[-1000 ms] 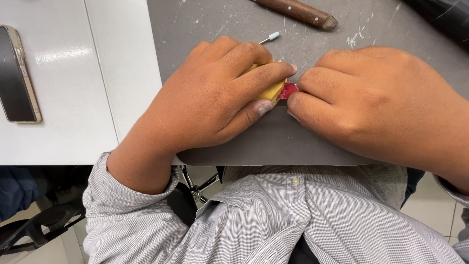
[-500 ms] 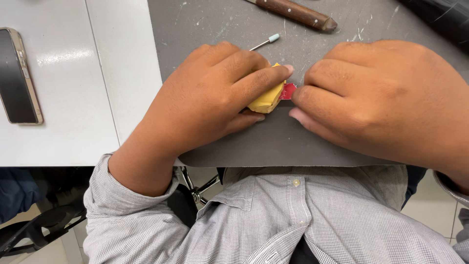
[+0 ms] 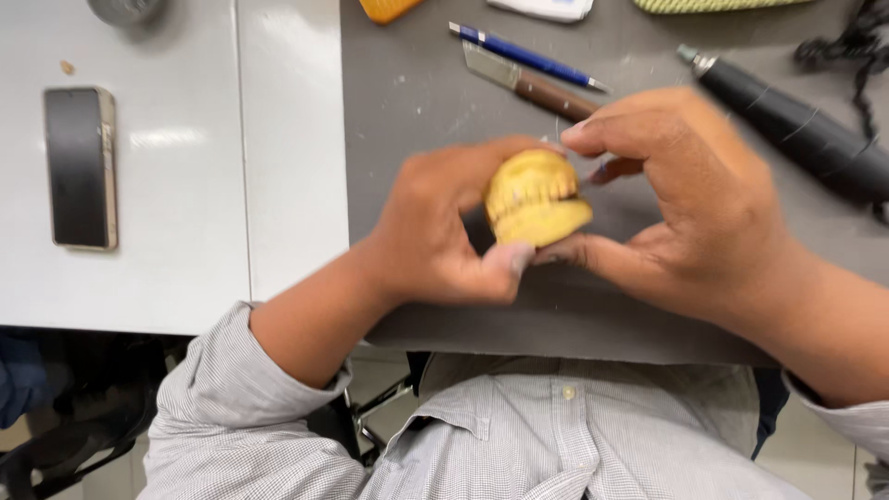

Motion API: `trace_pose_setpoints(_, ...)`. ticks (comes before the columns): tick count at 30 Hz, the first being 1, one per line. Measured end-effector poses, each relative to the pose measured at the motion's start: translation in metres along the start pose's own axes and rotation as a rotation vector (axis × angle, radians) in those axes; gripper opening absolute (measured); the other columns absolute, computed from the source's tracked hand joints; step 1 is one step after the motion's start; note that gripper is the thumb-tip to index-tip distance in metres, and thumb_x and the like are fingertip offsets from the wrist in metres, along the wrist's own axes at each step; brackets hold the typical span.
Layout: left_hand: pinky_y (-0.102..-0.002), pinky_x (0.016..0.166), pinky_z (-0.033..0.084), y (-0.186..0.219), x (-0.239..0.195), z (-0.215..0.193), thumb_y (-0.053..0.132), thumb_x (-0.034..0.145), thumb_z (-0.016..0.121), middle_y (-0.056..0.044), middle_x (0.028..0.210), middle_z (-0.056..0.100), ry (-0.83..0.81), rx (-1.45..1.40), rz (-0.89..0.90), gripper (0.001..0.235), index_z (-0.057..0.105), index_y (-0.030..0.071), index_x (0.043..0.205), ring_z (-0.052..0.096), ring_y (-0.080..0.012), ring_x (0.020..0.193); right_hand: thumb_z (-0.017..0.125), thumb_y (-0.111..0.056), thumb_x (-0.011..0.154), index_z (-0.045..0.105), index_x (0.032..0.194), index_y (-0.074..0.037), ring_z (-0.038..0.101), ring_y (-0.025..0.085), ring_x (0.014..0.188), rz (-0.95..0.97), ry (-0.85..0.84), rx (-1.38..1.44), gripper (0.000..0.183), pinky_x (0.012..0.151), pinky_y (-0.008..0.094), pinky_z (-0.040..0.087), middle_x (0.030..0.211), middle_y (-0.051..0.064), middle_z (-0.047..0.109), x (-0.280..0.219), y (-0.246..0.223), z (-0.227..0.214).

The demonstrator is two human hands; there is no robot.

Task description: The person handles a yellow dental prosthesis, separating and rejoining its halves. They use a rotary tool to grind a small tooth-like piece, then place it into the prosthesis. The person repeatedly checks the fit by closing the halves and uses a red strip to mark alignment.

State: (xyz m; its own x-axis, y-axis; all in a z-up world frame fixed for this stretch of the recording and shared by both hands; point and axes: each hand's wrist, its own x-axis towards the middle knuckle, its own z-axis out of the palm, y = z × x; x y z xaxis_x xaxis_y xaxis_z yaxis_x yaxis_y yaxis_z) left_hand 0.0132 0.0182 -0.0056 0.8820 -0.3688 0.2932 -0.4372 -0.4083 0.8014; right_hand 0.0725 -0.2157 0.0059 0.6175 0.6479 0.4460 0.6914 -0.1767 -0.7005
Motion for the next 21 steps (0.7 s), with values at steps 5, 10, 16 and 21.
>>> trace_pose_setpoints(5, -0.035, 0.096, 0.058, 0.008, -0.009, 0.007, 0.028, 0.090, 0.074, -0.014, 0.119, 0.069, 0.016, -0.054, 0.064, 0.062, 0.052, 0.001, 0.141, 0.071, -0.0288, 0.106, 0.087, -0.002, 0.082, 0.061, 0.128, 0.000, 0.072, 0.015, 0.109, 0.107, 0.032, 0.108, 0.053, 0.090, 0.028, 0.061, 0.124, 0.012, 0.067, -0.013, -0.006, 0.008)
trace_pose_setpoints(10, -0.031, 0.096, 0.061, 0.005, -0.015, 0.010, 0.032, 0.096, 0.082, -0.011, 0.122, 0.071, 0.059, -0.024, 0.094, 0.057, 0.055, 0.003, 0.137, 0.075, -0.0248, 0.107, 0.082, 0.002, 0.083, 0.053, 0.128, 0.003, 0.069, 0.020, 0.113, 0.108, 0.073, 0.276, 0.053, 0.092, 0.030, 0.064, 0.126, 0.016, 0.062, -0.019, -0.006, 0.016)
trace_pose_setpoints(16, -0.030, 0.098, 0.062, 0.006, -0.016, 0.009, 0.034, 0.102, 0.078, -0.010, 0.124, 0.071, 0.093, -0.210, 0.090, 0.055, 0.054, 0.002, 0.139, 0.077, -0.0220, 0.110, 0.090, -0.015, 0.074, 0.041, 0.128, -0.004, 0.061, 0.020, 0.109, -0.074, 0.226, 0.275, 0.074, 0.093, 0.032, 0.060, 0.121, 0.011, 0.046, -0.019, -0.004, 0.015)
trace_pose_setpoints(21, -0.030, 0.087, 0.060, 0.003, -0.015, 0.009, 0.043, 0.095, 0.081, -0.007, 0.118, 0.073, 0.107, -0.100, 0.138, 0.060, 0.056, 0.004, 0.134, 0.077, -0.0202, 0.100, 0.099, -0.028, 0.070, 0.037, 0.116, -0.008, 0.062, 0.025, 0.097, -0.376, 0.220, -0.213, 0.080, 0.080, 0.034, 0.062, 0.110, 0.013, 0.050, -0.022, -0.002, 0.002)
